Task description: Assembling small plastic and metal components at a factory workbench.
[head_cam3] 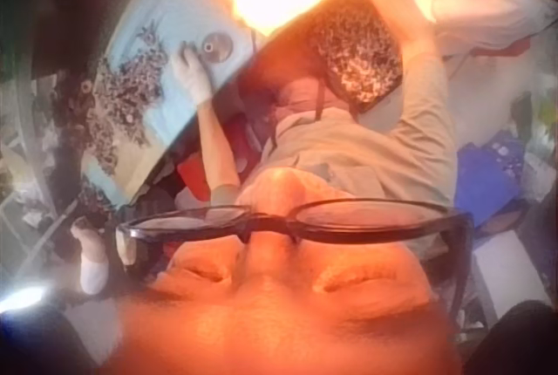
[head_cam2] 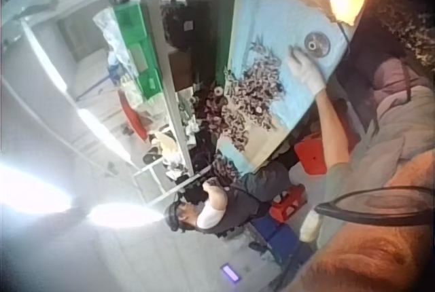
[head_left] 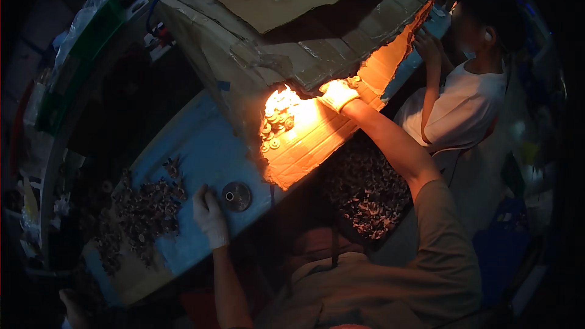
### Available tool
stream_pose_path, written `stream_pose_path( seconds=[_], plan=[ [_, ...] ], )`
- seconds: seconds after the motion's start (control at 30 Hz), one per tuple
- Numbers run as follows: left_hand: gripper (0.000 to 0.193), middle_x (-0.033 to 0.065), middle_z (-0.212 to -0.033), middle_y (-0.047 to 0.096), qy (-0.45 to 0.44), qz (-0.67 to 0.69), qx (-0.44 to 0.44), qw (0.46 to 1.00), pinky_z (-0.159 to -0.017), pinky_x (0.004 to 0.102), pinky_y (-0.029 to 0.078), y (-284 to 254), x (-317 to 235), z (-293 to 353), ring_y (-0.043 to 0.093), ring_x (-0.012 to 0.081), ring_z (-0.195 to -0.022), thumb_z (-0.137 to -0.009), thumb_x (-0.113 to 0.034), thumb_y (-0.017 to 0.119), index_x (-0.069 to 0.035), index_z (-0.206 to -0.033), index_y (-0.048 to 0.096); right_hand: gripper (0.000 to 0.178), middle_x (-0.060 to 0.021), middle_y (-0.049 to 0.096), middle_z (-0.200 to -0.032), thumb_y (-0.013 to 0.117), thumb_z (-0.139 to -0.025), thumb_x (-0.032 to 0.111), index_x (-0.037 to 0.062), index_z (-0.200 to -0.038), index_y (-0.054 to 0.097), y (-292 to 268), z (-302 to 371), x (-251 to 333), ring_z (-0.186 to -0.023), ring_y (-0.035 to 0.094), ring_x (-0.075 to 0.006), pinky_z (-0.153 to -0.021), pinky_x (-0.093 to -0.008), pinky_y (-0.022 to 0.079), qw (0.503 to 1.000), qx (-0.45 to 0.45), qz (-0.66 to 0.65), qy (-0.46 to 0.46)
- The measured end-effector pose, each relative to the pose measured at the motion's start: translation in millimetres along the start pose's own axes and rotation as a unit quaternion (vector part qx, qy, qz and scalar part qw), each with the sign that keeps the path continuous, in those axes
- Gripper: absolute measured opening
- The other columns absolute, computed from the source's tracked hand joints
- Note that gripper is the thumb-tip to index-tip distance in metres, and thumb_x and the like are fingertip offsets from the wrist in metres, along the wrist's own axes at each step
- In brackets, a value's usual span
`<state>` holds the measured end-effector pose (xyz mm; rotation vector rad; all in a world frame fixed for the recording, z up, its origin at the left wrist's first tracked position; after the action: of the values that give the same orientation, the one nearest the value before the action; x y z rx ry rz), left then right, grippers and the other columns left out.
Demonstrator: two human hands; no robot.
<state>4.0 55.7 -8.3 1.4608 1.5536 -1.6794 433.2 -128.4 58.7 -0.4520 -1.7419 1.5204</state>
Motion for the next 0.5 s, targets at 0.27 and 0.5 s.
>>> stream_pose_path(
  seconds=[0.27,0.5],
  plan=[
    [0.029,0.0143,-0.109,0.078,-0.014,-0.017,0.003,1.000,-0.089,0.0336,0.057,1.5,-2.1,-2.1,0.073,0.0196,-0.097,-0.110,-0.015,0.059,0.003,-0.131,0.069,0.043,-0.0177,0.075,-0.130,0.056,-0.105,0.041,0.0108,-0.131,0.074,11.1,-41.7,17.6,-0.115,0.072,-0.0356,-0.101,-0.0480,0.057,0.993,0.054,-0.012,-0.102],
    [0.029,0.0124,-0.108,0.077,-0.030,-0.001,0.010,1.000,-0.084,0.0310,0.057,-0.4,-7.2,0.2,0.071,0.0157,-0.091,-0.110,-0.013,0.058,0.003,-0.131,0.069,0.039,-0.0188,0.074,-0.132,0.053,-0.108,0.036,0.0104,-0.130,0.073,6.9,-0.4,6.9,-0.109,0.074,-0.0355,-0.098,-0.0487,0.058,0.997,0.062,0.014,-0.050]
  ],
)
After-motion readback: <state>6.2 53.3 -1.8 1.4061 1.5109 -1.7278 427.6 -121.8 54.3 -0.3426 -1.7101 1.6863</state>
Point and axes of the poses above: each hand's wrist, its own z-axis away from the middle knuckle, its own y-axis out of the palm, x = y × z, the point moved 2 cm from there along -z, towards the middle knuckle
